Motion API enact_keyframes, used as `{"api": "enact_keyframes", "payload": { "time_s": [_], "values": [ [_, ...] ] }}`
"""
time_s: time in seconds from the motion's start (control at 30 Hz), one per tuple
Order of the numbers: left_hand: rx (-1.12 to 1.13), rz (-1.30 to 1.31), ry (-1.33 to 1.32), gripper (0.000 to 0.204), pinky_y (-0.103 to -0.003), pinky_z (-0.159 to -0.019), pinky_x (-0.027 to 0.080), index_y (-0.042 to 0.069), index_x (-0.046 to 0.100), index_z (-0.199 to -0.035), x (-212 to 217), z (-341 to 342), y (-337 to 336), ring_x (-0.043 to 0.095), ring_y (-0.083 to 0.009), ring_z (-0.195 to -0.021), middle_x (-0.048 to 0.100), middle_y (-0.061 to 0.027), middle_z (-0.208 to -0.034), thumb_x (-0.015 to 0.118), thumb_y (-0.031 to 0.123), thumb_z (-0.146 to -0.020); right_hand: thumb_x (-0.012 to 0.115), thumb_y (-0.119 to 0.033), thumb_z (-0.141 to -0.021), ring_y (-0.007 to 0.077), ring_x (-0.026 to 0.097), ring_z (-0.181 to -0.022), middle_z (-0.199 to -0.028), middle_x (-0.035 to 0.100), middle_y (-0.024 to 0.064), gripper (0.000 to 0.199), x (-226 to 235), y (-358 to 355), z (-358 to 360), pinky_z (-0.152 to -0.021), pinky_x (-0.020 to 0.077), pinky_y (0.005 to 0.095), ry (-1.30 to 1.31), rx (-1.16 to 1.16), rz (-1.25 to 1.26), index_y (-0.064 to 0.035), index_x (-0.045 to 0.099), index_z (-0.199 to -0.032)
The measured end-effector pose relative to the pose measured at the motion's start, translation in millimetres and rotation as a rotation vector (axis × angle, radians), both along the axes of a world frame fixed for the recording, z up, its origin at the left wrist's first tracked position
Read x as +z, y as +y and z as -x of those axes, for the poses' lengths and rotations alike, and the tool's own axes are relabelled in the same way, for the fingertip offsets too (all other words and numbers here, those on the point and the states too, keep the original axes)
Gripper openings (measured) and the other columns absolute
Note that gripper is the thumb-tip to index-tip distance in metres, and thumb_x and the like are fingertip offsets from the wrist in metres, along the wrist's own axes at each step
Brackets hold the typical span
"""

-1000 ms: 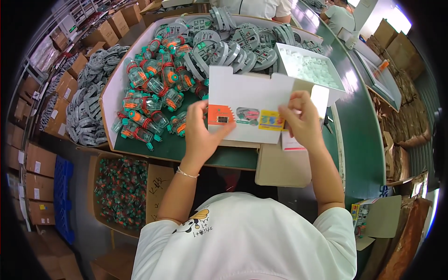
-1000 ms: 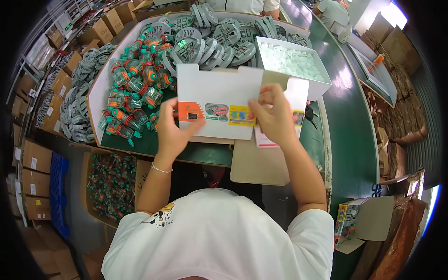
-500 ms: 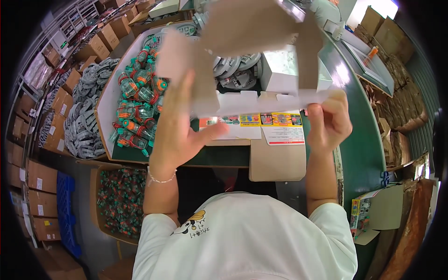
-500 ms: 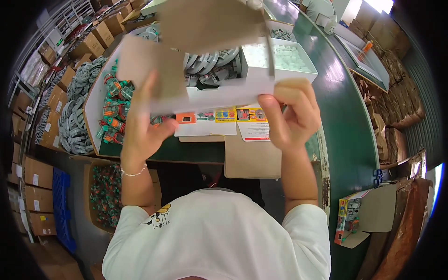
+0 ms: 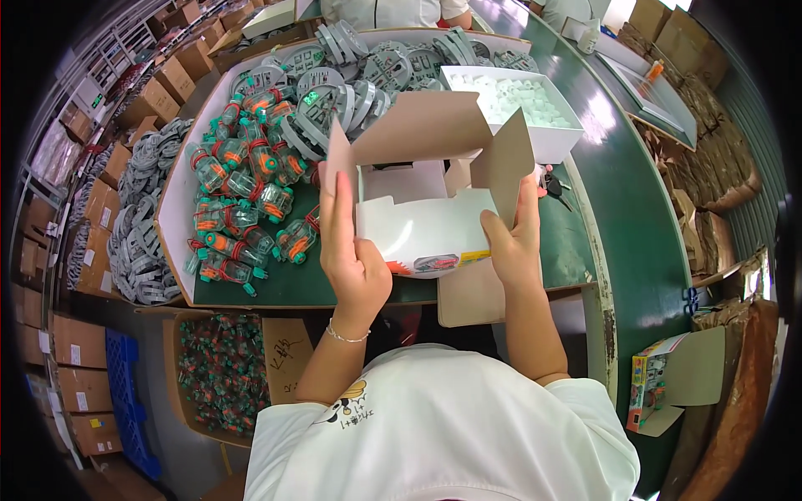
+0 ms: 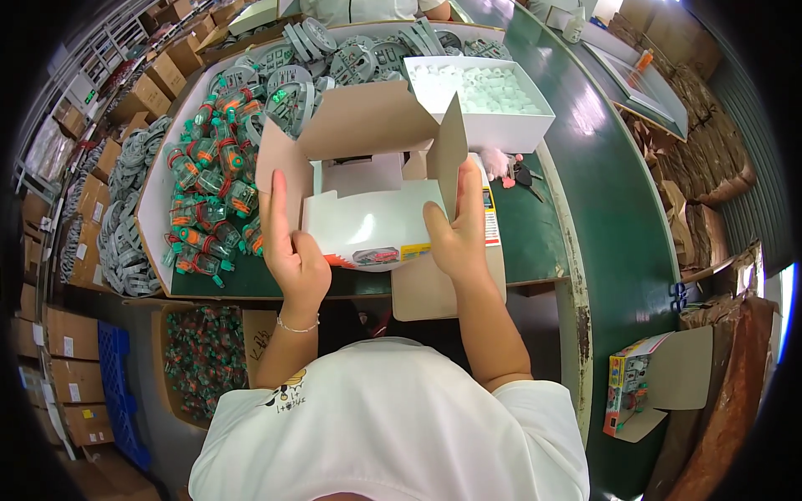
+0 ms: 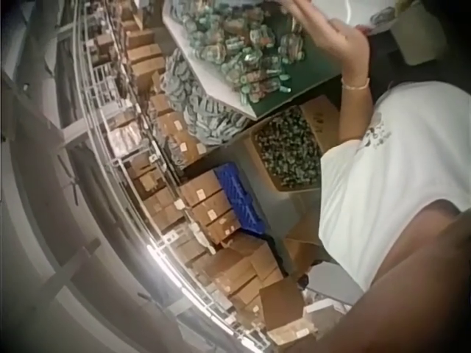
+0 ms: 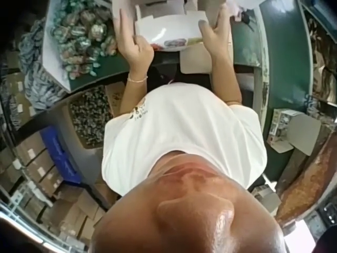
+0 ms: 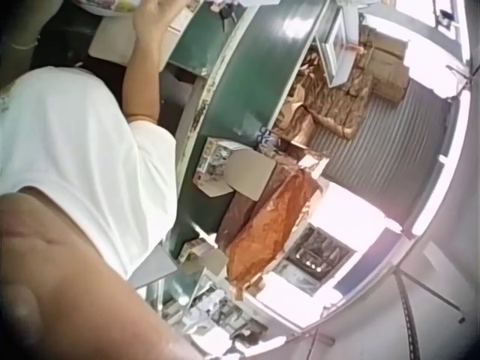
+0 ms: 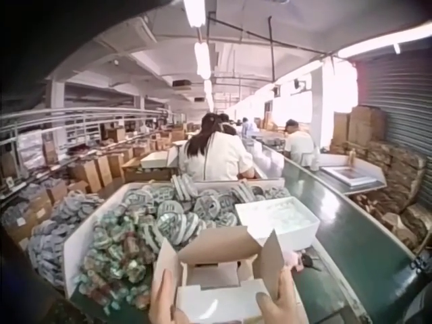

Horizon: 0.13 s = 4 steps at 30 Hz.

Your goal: Assemble cardboard boxes and pack mechanical components into them on an assembly line.

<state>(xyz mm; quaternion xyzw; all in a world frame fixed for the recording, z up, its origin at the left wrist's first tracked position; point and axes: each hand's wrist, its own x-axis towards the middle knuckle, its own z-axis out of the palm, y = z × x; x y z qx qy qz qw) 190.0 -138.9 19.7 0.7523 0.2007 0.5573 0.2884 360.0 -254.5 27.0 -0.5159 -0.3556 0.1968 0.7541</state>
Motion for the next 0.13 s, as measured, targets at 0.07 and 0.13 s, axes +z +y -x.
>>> {"api": "enact_keyframes", "payload": {
  "time_s": [0.07, 0.13],
  "values": [
    [-0.041, -0.167, 0.117, 0.053, -0.041, -0.116, 0.026, -0.002, 0.041, -0.146, -4.4, 5.1, 6.1, 0.035, -0.0300, -0.142, 0.037, -0.0175, -0.155, 0.050, 0.000, -0.094, 0.045, 0.012, -0.075, 0.0240, 0.034, -0.139, -0.142, 0.038, 0.0129, 0.076, 2.9, -2.8, 1.0, -0.115, 0.0215, 0.0352, -0.235, -0.052, 0.094, -0.0038, 0.028, -0.147],
    [-0.123, -0.508, 0.340, 0.056, -0.047, -0.121, 0.019, 0.003, 0.042, -0.148, -10.7, 11.7, 17.3, 0.026, -0.0369, -0.148, 0.033, -0.0150, -0.159, 0.052, 0.000, -0.093, 0.043, 0.011, -0.077, 0.0235, 0.032, -0.140, -0.143, 0.038, 0.0107, 0.078, 1.4, -4.2, -0.4, -0.115, 0.0205, 0.0349, -0.359, -0.056, 0.138, -0.0048, 0.023, -0.151]
  ]
}}
